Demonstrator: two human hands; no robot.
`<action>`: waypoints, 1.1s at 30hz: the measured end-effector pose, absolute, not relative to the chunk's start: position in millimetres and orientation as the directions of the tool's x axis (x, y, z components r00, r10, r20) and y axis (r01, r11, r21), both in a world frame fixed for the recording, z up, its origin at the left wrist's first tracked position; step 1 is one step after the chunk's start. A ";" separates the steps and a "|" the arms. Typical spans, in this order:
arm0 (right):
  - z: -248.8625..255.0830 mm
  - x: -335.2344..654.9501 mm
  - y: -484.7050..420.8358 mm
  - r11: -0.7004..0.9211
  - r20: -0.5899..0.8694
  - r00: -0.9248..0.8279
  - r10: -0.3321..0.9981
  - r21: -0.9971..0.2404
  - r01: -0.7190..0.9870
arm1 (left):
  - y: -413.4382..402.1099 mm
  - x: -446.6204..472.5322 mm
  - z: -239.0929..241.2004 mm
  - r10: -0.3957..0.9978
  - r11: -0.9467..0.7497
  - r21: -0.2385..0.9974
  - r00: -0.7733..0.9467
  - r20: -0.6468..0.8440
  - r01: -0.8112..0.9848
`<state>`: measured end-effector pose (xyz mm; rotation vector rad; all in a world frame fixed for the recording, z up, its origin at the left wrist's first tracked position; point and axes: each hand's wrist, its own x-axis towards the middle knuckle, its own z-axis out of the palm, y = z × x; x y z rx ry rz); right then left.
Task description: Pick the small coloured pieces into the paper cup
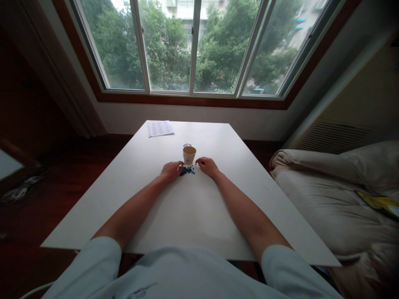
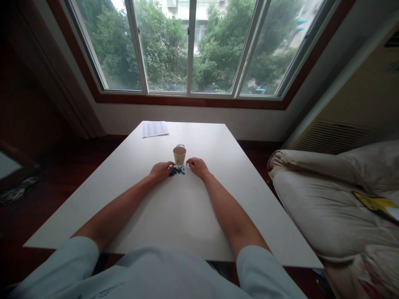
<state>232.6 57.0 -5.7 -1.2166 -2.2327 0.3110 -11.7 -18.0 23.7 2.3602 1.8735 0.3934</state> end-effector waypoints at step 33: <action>-5.4 224.4 52.4 0.622 0.409 -0.473 0.780 -0.429 0.655 | -4.8 -24.1 14.1 0.971 -0.190 0.329 0.127 0.203 0.925</action>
